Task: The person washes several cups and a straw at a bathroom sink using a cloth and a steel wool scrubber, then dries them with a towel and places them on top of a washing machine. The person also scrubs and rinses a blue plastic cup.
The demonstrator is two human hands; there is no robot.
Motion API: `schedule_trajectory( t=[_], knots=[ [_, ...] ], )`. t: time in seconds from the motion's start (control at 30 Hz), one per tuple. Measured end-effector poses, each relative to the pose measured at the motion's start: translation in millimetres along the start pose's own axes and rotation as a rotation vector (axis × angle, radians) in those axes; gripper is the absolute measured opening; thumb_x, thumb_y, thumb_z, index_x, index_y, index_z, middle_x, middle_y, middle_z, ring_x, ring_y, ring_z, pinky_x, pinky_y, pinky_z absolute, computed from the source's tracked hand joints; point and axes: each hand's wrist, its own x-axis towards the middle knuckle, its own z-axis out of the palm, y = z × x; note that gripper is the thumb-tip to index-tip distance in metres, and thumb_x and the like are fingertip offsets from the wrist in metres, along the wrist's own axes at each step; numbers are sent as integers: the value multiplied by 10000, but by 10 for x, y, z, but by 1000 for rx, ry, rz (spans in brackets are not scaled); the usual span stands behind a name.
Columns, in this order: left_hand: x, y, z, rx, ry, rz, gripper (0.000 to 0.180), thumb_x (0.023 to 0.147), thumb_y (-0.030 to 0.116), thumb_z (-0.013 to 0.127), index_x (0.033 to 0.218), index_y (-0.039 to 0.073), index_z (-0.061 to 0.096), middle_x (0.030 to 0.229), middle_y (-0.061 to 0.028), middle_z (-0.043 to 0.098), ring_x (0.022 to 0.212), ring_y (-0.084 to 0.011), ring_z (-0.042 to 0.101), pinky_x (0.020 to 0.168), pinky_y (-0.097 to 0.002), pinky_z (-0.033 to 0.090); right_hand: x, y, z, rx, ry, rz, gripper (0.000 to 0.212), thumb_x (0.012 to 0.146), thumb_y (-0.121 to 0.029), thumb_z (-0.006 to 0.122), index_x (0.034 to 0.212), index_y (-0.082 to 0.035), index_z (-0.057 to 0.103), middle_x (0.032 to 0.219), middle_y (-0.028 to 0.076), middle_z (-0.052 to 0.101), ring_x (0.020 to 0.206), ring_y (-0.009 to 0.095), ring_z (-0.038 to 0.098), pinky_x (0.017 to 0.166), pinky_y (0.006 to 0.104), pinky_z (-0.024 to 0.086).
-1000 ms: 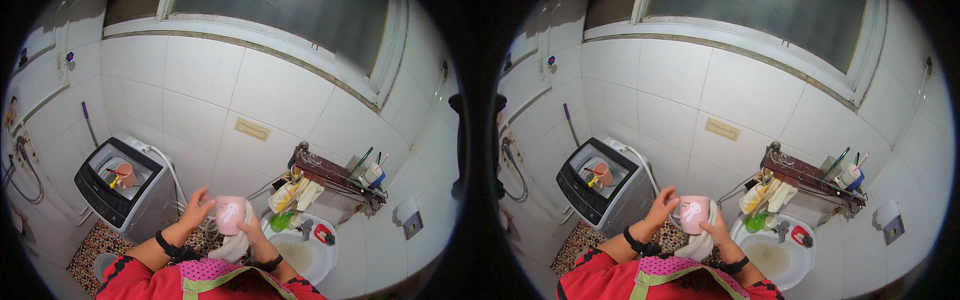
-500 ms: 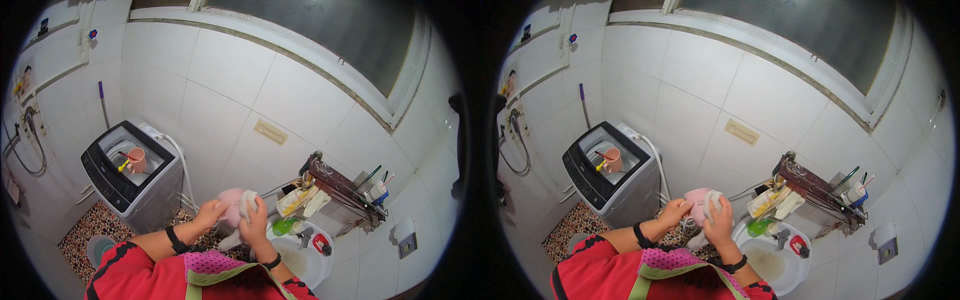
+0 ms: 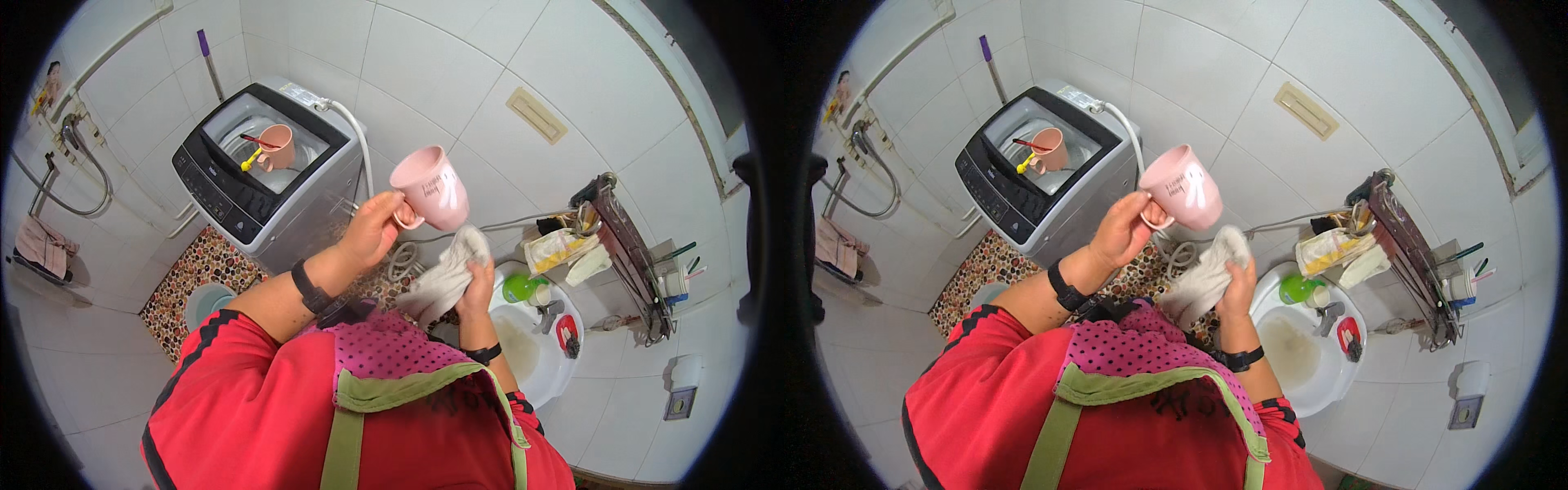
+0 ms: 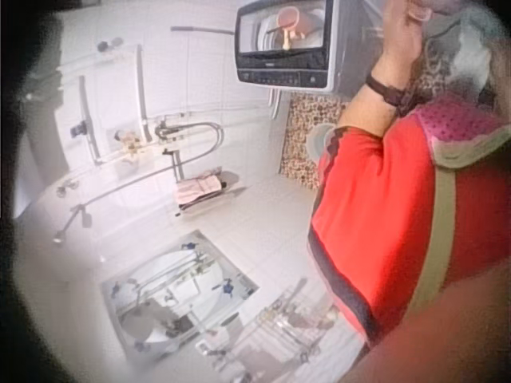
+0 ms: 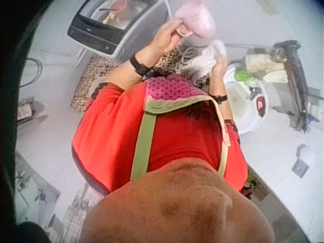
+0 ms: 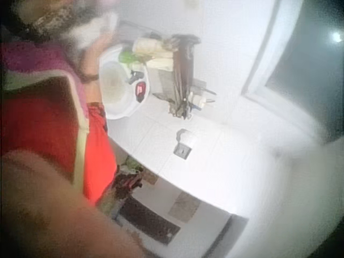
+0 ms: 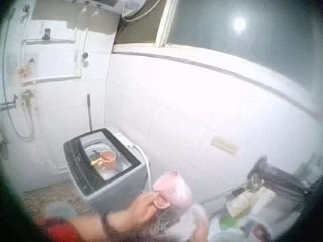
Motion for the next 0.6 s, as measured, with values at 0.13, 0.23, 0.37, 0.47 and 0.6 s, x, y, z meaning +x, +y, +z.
schedule_trajectory(
  t=[0.13, 0.23, 0.37, 0.47, 0.6],
  knots=[
    [-168, -110, -20, 532, -11, -93, 197, 901, 165, 557, 763, 25, 574, 745, 0, 569, 701, -74, 495, 651, -239, 409, 90, -110, 266, 305, -21, 156, 451, 963, -310, 373, 1300, -12, 405, 1276, 134, 500, 1144, 251, 509, 969, 400, 415],
    [-179, -46, -148, 663, -84, -29, 252, 889, 189, 591, 696, 35, 541, 675, 34, 533, 642, -42, 445, 572, -217, 378, 73, -108, 425, 330, -93, 413, 460, 965, -328, 428, 1310, -27, 384, 1250, 146, 505, 1101, 240, 543, 889, 377, 479],
    [-226, 202, -326, 820, -73, -160, 258, 883, 177, 595, 677, 36, 527, 674, 30, 528, 643, -43, 442, 566, -222, 371, -23, 12, 452, 204, -161, 453, 435, 941, -287, 483, 1259, 7, 444, 1175, 138, 562, 1013, 232, 589, 864, 362, 483],
    [-289, 505, -437, 876, 43, 23, 210, 872, 163, 600, 710, 36, 560, 706, 6, 563, 674, -59, 492, 616, -233, 412, -61, 101, 352, 152, -72, 470, 350, 900, -173, 535, 1199, 7, 505, 1110, 126, 601, 973, 234, 605, 851, 366, 491],
    [-235, 1432, -977, 932, 381, 469, 157, 864, 153, 602, 748, 48, 587, 768, -3, 590, 710, -87, 540, 691, -243, 446, -93, 168, 143, 231, 60, 410, 328, 903, -176, 534, 1187, -10, 519, 1095, 123, 612, 942, 239, 621, 799, 364, 519]
  ],
)
